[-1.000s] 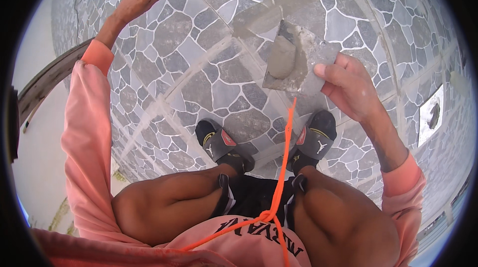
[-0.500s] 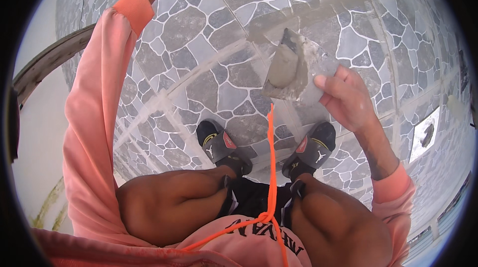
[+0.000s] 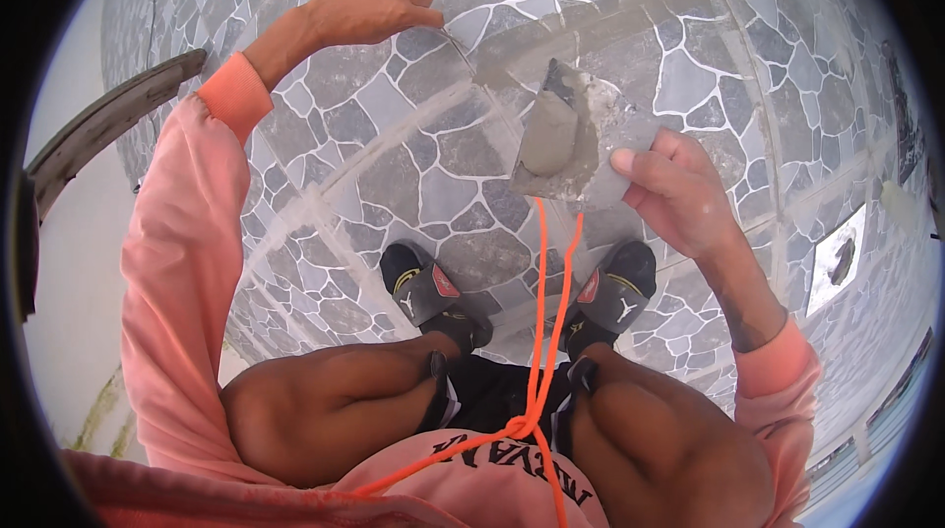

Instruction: The person applies grout to the spaces between floor tiles using two metal spatulas to spread and smooth the material.

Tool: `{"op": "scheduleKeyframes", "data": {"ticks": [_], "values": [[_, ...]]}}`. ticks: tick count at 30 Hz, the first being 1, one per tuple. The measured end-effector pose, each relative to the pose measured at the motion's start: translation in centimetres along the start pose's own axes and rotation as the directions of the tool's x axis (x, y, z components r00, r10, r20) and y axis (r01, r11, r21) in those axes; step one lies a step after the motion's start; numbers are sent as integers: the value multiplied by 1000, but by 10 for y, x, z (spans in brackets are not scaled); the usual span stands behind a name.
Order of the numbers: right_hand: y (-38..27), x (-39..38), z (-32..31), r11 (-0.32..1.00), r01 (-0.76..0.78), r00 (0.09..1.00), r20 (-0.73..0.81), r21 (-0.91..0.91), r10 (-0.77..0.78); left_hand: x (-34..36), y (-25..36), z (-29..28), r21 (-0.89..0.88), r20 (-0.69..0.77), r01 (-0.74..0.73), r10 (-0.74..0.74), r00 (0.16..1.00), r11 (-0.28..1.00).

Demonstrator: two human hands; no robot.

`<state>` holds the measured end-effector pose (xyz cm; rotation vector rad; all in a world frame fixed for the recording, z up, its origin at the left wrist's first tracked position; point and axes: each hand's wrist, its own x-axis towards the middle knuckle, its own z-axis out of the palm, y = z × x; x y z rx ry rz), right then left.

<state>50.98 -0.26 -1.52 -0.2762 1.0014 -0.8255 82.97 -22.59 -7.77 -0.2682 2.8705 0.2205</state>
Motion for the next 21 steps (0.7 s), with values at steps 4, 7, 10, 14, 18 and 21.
{"op": "scheduleKeyframes", "data": {"ticks": [4, 7, 10, 14, 18, 21], "values": [[-3, 1, -1, 1000, -16, 1000, 3, -24, 16, -8, -3, 4, 47, -31, -64, 66, 997, 997], [0, 0, -10, 999, 2, 1000, 12, -42, -2, 4, -23, 3, 140, -205, -69, 97, 974, 988], [6, 1, -7, 998, -8, 999, 34, -61, 11, -17, -80, -9, 41, -377, 500, -450, 809, 865], [-4, -8, -6, 994, 13, 1000, -23, -104, -15, -3, -50, -40, -402, 7, 456, -496, 868, 794], [-1, -9, -12, 997, -6, 1000, -28, -71, 4, -5, -6, 1, -573, 261, 347, -236, 936, 742], [-5, -6, 4, 997, -23, 999, -26, -74, 21, -30, -55, 36, -461, -61, 447, -530, 846, 766]]}}
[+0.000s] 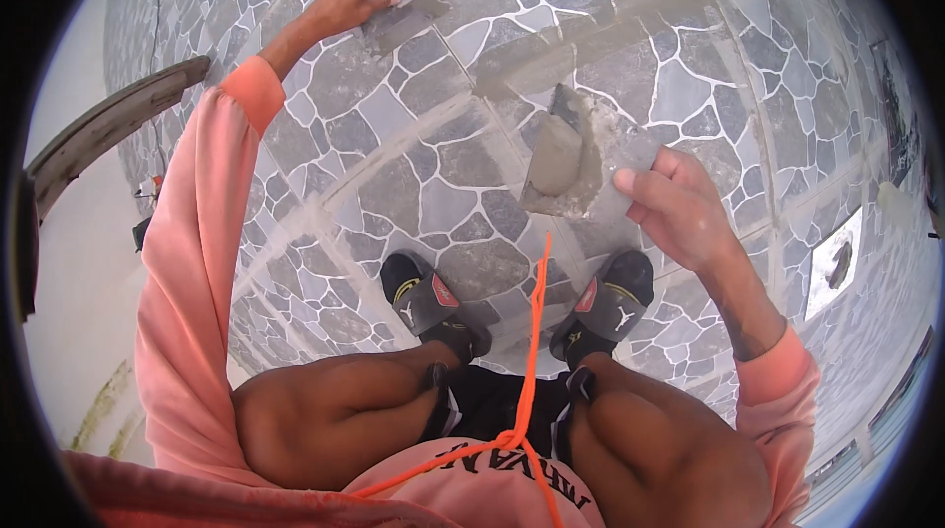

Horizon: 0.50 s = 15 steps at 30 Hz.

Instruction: The person applies grout to the spaces between floor tiles using two metal spatulas to spread and smooth the material.

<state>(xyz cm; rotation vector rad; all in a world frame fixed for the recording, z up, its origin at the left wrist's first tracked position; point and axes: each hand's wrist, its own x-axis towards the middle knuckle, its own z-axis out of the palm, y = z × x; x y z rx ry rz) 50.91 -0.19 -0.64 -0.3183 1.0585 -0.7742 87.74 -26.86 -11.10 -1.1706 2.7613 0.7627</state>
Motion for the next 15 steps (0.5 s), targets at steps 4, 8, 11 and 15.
{"op": "scheduleKeyframes", "data": {"ticks": [4, 8, 11, 15], "values": [[9, 5, -17, 999, -17, 999, 31, -52, 18, 18, -77, -67, 170, -628, 512, -308, 715, 842], [5, 6, -10, 1000, 23, 998, -58, -17, -24, 14, -58, -66, 30, -297, 217, -198, 934, 976], [3, 5, -12, 996, -24, 989, -146, -90, 11, 3, -13, -20, -416, 211, 327, -259, 942, 849], [12, 14, -13, 998, -1, 999, -41, -64, -2, -10, -90, -44, 192, -609, 602, -388, 692, 775]]}}
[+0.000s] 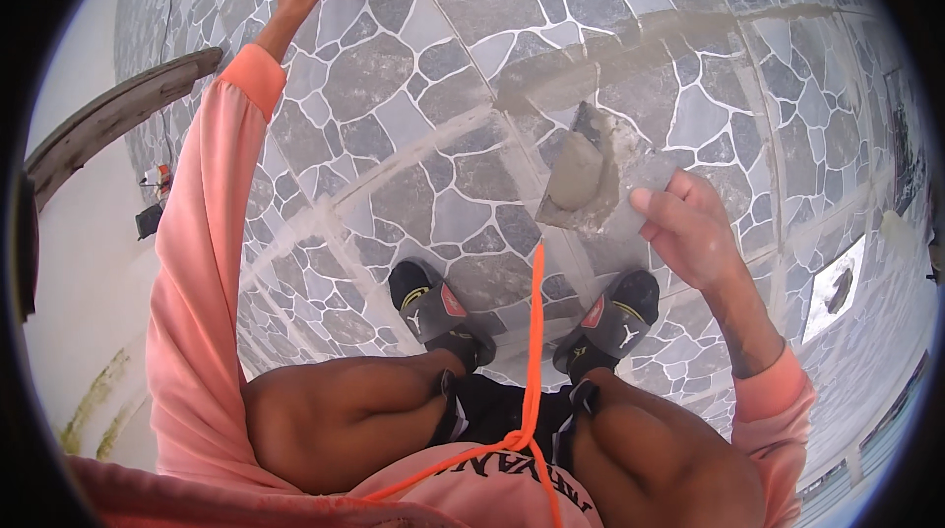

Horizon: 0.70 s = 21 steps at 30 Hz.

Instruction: The person applies grout to the spaces between floor tiles using two metal spatulas to spread and smooth the material.

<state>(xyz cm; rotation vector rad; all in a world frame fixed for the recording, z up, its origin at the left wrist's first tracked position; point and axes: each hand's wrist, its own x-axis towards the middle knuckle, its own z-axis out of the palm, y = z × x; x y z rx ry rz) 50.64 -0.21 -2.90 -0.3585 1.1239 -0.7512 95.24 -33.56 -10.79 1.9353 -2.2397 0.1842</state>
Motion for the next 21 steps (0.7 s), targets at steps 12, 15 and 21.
{"op": "scheduleKeyframes", "data": {"ticks": [12, 15, 21], "values": [[-6, 12, -6, 1000, -17, 998, -54, 1, 17, -29, 66, 20, -388, 515, -169, 366, 776, 906], [4, 15, -3, 999, -32, 999, -6, -9, 32, 24, -23, 17, 59, 11, 27, -27, 1000, 998], [-8, 13, -9, 997, -30, 998, -47, 78, 33, 29, 18, -4, -511, 344, 189, -2, 939, 838]]}}
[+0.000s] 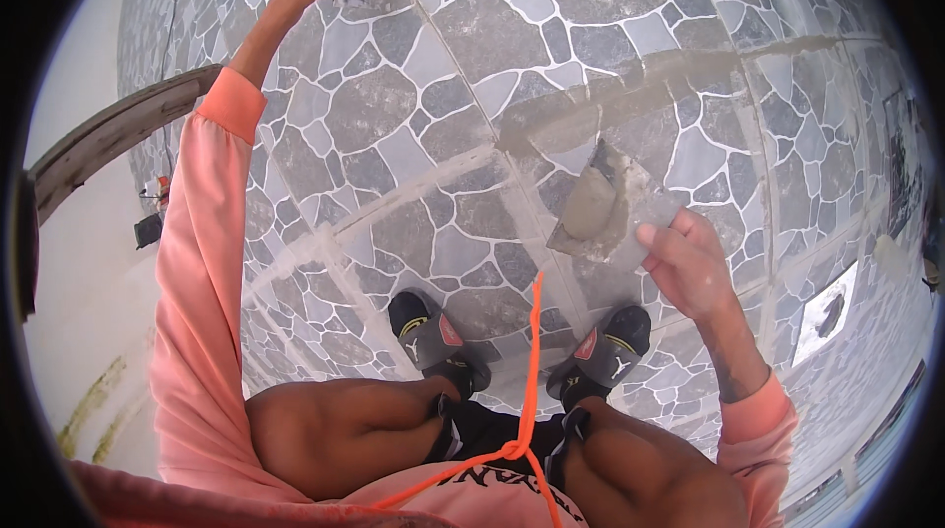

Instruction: The person applies grout to the spaces between floor tiles using two metal spatulas to spread and smooth the material.

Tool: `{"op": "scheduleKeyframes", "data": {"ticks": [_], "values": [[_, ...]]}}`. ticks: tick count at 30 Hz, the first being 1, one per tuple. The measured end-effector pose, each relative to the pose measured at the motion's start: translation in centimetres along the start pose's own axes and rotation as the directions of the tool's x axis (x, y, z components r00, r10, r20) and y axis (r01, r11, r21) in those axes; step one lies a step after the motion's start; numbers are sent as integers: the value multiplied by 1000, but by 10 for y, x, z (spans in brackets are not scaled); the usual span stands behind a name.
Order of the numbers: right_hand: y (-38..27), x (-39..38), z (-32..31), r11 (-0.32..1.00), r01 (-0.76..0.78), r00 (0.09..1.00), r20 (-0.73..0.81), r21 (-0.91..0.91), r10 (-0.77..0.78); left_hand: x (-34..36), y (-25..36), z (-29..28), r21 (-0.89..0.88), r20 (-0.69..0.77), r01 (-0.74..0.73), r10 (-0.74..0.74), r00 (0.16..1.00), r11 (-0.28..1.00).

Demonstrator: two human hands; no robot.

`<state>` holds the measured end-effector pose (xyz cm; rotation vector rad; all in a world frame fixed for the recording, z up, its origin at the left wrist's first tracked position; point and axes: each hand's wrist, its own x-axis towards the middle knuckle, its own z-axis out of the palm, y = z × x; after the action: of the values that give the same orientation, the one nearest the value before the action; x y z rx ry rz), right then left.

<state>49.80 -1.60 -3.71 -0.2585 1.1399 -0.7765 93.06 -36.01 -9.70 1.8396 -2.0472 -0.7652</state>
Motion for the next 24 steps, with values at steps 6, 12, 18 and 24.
{"op": "scheduleKeyframes", "data": {"ticks": [6, 12, 18, 24], "values": [[-7, 21, 13, 993, 7, 990, 141, 115, -23, -61, 5, 46, 22, 203, -166, 158, 966, 986], [-26, 60, 41, 911, -10, 963, 248, 413, -102, -140, 92, 48, -298, 214, 49, 17, 977, 953], [-40, 79, 70, 847, 155, 973, 70, 508, -221, -166, 146, 73, -619, 218, 51, 109, 970, 784], [-49, 63, 111, 777, 251, 963, -68, 577, -261, -174, 185, 63, -851, 292, 198, 126, 948, 486]]}}
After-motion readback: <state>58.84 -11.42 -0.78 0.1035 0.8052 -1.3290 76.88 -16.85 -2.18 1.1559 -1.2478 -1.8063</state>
